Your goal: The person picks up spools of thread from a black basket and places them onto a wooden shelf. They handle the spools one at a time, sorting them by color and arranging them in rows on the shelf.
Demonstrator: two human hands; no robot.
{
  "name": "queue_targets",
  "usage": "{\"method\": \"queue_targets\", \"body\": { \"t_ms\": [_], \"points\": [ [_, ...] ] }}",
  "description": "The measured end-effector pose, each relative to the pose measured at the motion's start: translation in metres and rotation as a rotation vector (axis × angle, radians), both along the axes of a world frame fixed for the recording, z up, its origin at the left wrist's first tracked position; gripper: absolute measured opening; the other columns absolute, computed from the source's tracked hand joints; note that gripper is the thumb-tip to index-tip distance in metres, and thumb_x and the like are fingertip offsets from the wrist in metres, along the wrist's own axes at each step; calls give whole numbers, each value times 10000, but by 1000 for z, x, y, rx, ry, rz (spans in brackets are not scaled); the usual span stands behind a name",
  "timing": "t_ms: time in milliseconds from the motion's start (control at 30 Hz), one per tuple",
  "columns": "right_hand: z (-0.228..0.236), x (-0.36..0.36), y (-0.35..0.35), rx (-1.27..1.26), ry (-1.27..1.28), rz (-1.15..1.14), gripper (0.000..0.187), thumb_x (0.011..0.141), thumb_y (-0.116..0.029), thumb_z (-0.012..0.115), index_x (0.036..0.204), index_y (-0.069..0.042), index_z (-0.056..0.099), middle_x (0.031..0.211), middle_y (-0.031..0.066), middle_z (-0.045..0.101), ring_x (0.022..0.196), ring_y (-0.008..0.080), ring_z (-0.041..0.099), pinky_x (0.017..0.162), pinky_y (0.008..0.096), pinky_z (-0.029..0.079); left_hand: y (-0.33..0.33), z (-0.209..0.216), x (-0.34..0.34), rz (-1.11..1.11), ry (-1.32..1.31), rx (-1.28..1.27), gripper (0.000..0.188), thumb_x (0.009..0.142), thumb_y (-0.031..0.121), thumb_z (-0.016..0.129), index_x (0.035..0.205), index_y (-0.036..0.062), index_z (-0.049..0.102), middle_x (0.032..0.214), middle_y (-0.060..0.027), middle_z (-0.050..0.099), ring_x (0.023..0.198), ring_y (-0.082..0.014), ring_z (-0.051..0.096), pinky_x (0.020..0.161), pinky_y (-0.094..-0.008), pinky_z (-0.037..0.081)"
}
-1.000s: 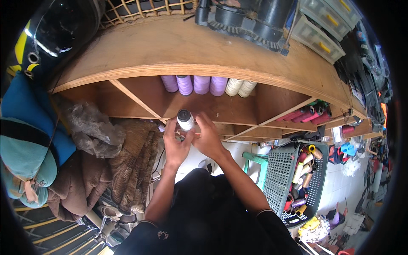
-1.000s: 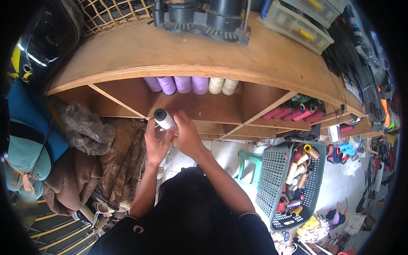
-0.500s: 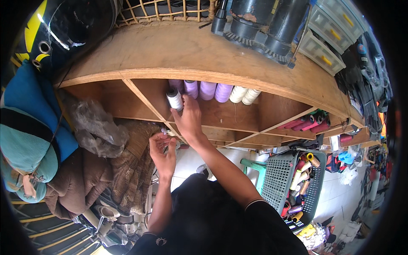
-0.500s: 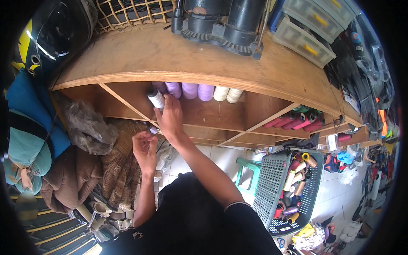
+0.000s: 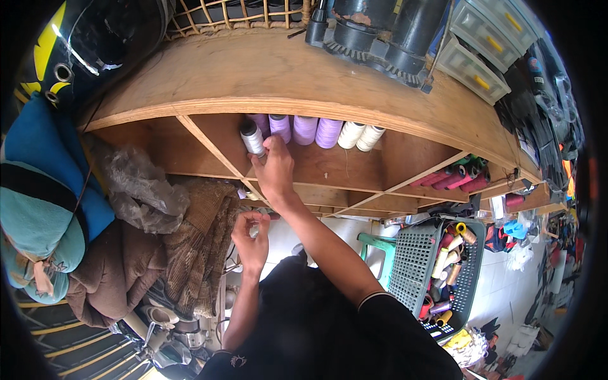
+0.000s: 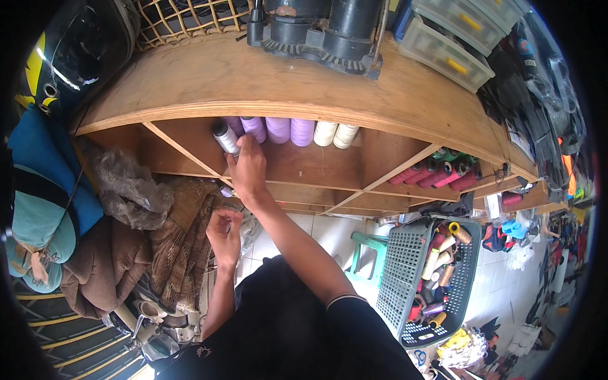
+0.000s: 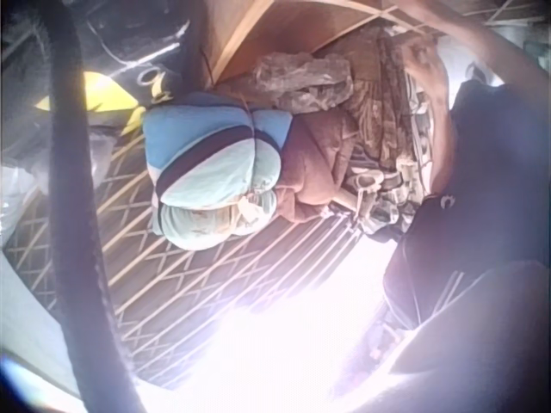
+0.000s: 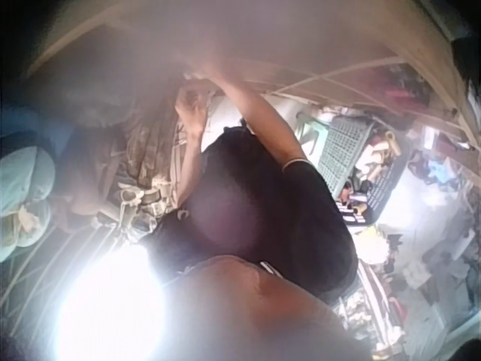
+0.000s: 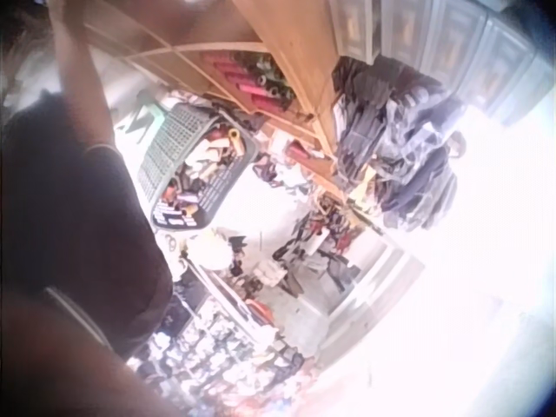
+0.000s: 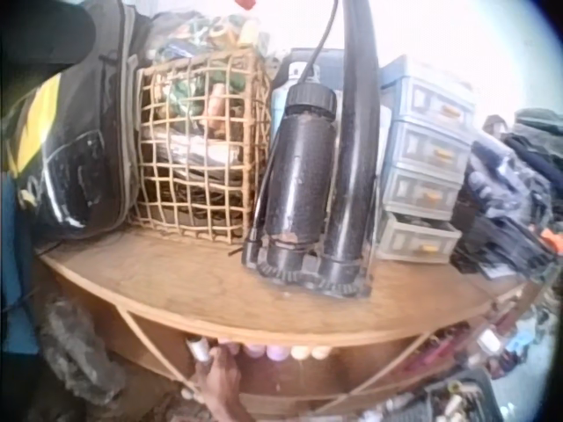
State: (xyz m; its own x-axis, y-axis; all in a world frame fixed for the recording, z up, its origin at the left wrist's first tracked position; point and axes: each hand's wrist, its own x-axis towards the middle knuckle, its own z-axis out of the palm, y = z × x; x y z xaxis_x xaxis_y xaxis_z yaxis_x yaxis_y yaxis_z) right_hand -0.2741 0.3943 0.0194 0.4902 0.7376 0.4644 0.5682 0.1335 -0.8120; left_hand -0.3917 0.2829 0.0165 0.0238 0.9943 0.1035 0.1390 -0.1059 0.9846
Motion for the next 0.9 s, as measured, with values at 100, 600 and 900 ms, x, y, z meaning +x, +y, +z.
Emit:
{"method": "queue_targets", "body": {
  "t_ms": [100, 600, 900],
  "points": [
    [0, 1, -2, 24, 15, -3, 402, 701, -47, 786, 965, -12, 484, 870, 163, 570, 759, 336, 610, 676, 434, 481, -1, -6, -1, -13, 27, 6, 74, 861, -2, 652, 879, -14, 582, 828, -46, 614, 772, -101, 575, 727, -251, 470],
    [-51, 84, -228, -110, -15, 138, 125, 789, -116, 736, 867, -48, 665, 818, 88, 587, 786, 274, 615, 689, 363, 502, 1, -95, -13, -602, 494, -239, 141, 831, 82, 695, 925, 35, 601, 847, -83, 643, 769, -174, 624, 694, -308, 501],
    [-98, 155, -433, -213, 294, -961, 71, 848, -77, 659, 889, -34, 620, 837, 85, 619, 725, 198, 603, 649, 321, 481, -11, -138, 50, -1128, 661, -203, 175, 860, 190, 689, 911, 55, 589, 822, -66, 613, 751, -165, 590, 684, -309, 477]
  ]
}}
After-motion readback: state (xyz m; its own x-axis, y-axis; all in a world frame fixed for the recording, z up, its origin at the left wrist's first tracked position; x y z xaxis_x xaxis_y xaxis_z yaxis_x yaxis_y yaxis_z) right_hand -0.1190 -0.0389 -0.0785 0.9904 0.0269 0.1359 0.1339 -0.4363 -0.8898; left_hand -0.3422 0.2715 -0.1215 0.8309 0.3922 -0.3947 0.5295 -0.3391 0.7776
